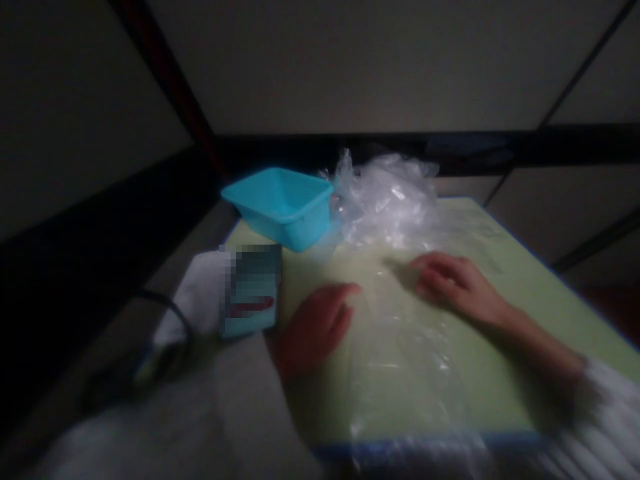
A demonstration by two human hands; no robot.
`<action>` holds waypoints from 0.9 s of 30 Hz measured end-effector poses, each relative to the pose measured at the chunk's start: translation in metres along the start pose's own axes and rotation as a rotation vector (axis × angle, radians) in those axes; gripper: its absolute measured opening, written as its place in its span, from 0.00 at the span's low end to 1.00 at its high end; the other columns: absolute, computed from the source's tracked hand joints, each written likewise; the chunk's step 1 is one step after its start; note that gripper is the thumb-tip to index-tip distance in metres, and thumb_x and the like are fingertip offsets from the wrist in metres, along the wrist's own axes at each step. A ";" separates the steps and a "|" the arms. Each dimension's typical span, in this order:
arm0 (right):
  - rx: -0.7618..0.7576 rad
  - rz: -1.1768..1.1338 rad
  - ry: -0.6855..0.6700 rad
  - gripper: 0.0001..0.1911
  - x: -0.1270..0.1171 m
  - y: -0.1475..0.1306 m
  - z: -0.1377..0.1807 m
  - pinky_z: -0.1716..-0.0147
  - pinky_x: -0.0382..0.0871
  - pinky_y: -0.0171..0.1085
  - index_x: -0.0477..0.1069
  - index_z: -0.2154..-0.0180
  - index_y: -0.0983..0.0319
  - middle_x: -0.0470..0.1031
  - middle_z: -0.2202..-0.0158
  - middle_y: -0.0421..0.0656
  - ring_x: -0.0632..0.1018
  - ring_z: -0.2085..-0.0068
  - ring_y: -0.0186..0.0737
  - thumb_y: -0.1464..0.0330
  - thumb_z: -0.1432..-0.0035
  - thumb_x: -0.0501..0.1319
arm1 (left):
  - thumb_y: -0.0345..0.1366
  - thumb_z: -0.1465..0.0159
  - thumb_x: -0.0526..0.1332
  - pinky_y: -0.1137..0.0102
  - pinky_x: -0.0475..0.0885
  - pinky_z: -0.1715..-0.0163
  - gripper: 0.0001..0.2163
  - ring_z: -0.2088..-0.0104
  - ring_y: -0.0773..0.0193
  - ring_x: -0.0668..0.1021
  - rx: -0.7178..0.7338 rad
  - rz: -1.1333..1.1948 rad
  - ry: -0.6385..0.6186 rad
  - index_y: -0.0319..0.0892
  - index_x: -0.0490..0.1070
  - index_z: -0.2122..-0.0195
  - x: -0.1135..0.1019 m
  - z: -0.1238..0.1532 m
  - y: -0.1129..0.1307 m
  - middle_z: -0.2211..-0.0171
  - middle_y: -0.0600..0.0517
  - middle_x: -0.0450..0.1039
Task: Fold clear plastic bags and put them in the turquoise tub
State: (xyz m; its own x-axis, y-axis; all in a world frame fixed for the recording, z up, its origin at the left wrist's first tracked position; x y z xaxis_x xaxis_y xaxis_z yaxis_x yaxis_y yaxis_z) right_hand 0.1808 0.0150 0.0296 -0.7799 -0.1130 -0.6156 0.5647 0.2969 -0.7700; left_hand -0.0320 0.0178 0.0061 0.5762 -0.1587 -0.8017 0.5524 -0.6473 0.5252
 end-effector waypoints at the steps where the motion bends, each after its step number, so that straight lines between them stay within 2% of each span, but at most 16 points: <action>1: 0.049 -0.044 -0.013 0.13 0.002 0.005 0.000 0.81 0.64 0.32 0.67 0.56 0.63 0.73 0.76 0.40 0.72 0.79 0.34 0.64 0.36 0.51 | 0.32 0.35 0.50 0.57 0.67 0.48 0.13 0.49 0.57 0.72 -0.013 -0.004 -0.006 0.40 0.65 0.50 0.001 0.000 -0.001 0.51 0.45 0.71; 5: 0.102 -0.071 -0.083 0.13 0.014 0.016 -0.003 0.83 0.59 0.30 0.65 0.55 0.64 0.67 0.80 0.37 0.68 0.81 0.32 0.63 0.36 0.51 | 0.32 0.35 0.50 0.56 0.67 0.48 0.13 0.49 0.57 0.72 -0.042 -0.016 -0.001 0.40 0.65 0.51 0.002 0.001 -0.003 0.51 0.45 0.71; 8: 0.079 -0.054 -0.053 0.14 0.013 0.018 -0.005 0.83 0.58 0.30 0.65 0.54 0.64 0.68 0.79 0.37 0.67 0.80 0.31 0.62 0.36 0.52 | 0.31 0.36 0.50 0.56 0.67 0.47 0.13 0.48 0.57 0.72 -0.046 -0.046 0.013 0.40 0.64 0.50 0.000 0.000 -0.004 0.51 0.44 0.71; 15: 0.083 -0.112 0.087 0.14 0.004 0.017 -0.006 0.77 0.66 0.33 0.66 0.56 0.62 0.76 0.65 0.46 0.76 0.70 0.38 0.60 0.39 0.55 | 0.31 0.37 0.51 0.52 0.62 0.44 0.19 0.44 0.52 0.68 -0.049 -0.152 0.053 0.37 0.58 0.45 -0.005 -0.003 -0.005 0.46 0.40 0.66; 19: 0.111 -0.208 0.109 0.13 0.006 0.018 -0.006 0.78 0.65 0.33 0.65 0.58 0.62 0.74 0.72 0.42 0.74 0.73 0.36 0.60 0.39 0.56 | 0.30 0.37 0.50 0.54 0.66 0.46 0.16 0.48 0.55 0.70 -0.015 -0.119 0.058 0.39 0.60 0.47 -0.006 -0.002 0.001 0.50 0.42 0.69; 21: 0.118 -0.182 0.085 0.12 0.008 0.020 -0.008 0.78 0.65 0.33 0.64 0.59 0.63 0.72 0.74 0.41 0.73 0.75 0.35 0.61 0.40 0.56 | 0.30 0.37 0.50 0.55 0.67 0.48 0.14 0.50 0.56 0.72 0.004 -0.113 0.068 0.41 0.62 0.50 -0.006 -0.002 0.003 0.53 0.45 0.70; 27: 0.066 -0.046 0.084 0.13 0.006 0.023 -0.011 0.75 0.64 0.34 0.66 0.60 0.64 0.72 0.71 0.42 0.71 0.73 0.34 0.61 0.40 0.56 | 0.31 0.37 0.50 0.54 0.67 0.48 0.15 0.49 0.54 0.72 -0.018 -0.149 0.038 0.41 0.60 0.49 -0.003 -0.002 0.000 0.53 0.44 0.70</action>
State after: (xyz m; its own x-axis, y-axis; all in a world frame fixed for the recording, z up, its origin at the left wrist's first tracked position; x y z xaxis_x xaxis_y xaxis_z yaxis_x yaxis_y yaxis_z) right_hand 0.1863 0.0320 0.0105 -0.8235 -0.0447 -0.5655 0.5424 0.2297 -0.8081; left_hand -0.0331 0.0198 0.0090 0.5098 -0.0333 -0.8597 0.6439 -0.6479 0.4070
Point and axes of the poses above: each hand's wrist, its own z-axis away from the middle knuckle, its own x-axis out of the palm, y = z × x, the point moved 7 cm from there along -z, towards the middle knuckle
